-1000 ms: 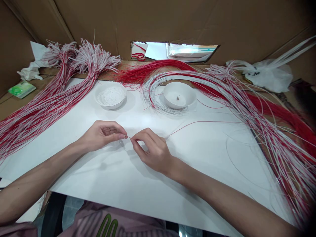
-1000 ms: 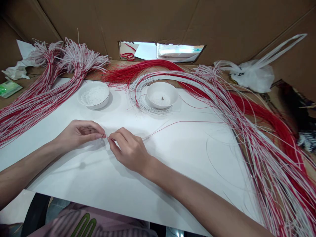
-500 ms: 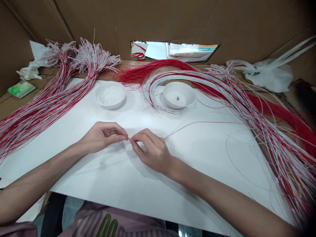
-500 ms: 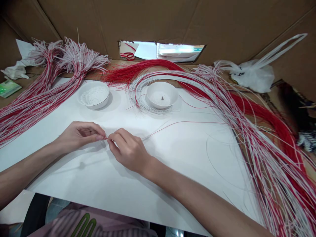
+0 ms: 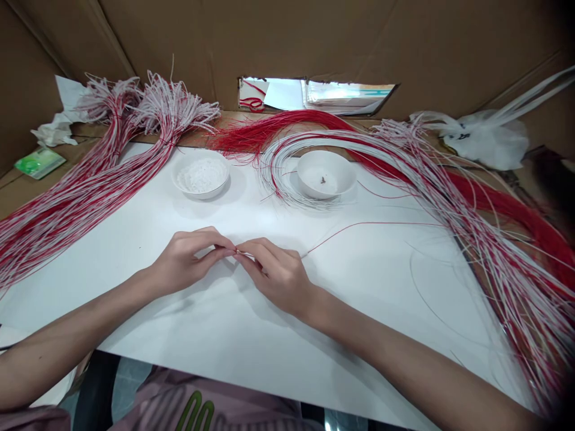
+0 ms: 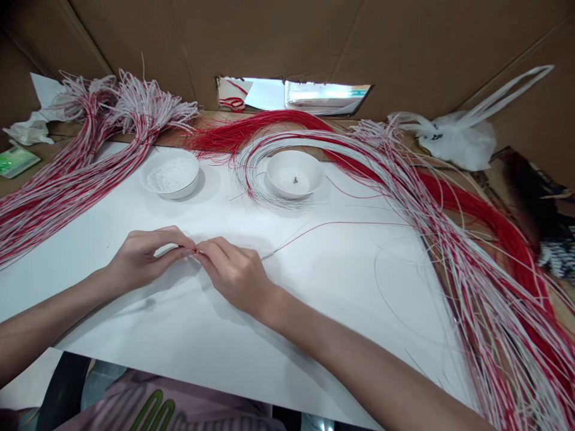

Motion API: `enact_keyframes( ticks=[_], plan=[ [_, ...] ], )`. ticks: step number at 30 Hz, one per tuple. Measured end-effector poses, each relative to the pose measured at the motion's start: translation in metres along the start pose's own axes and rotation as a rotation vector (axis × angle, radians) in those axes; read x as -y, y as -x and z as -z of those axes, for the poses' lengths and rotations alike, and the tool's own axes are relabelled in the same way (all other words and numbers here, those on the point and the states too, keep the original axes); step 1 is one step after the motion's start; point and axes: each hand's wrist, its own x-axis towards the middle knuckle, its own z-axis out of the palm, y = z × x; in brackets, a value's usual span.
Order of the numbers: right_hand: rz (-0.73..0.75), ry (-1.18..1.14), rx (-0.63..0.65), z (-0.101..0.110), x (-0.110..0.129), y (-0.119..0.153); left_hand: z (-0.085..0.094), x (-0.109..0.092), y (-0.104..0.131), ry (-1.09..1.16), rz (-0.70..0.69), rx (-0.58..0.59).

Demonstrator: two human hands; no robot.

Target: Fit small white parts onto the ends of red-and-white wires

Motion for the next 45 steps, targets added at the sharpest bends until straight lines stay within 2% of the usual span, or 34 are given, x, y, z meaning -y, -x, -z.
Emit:
enact_keyframes(
  ticks=[7,11,15,20,23,31,35,39,45],
  plan=[
    [-0.188,-0.009,0.005,0.002,-0.002,-0.003,0.014,-0.005,-0.007,-0.127,0.128,-0.050],
    [-0.103,-0.069,0.060,0.001,-0.002,-0.002,0.014,-0.005,-0.008,-0.110,0.103,-0.011],
    [-0.069,-0.127,0.110,-0.001,-0.002,-0.002,0.016,-0.001,-0.008,-0.109,0.064,0.114],
    [-0.159,-0.130,0.120,-0.001,-0.002,-0.003,0.035,0.012,-0.012,-0.138,0.002,0.321],
    [-0.197,-0.140,0.138,-0.001,-0.002,-0.002,0.041,0.020,-0.014,-0.142,-0.037,0.393],
    [-0.149,-0.108,0.084,-0.001,-0.002,-0.001,0.034,0.021,-0.013,-0.072,-0.037,0.335],
    [-0.084,-0.102,0.047,-0.001,-0.002,-0.001,0.029,0.014,-0.012,-0.014,0.134,0.273],
    [-0.048,-0.105,0.034,-0.001,-0.002,0.000,0.022,0.006,-0.010,0.180,0.320,0.207],
    [-0.034,-0.102,0.022,-0.001,-0.002,0.000,0.016,0.001,-0.011,0.452,0.470,0.112]
  ],
)
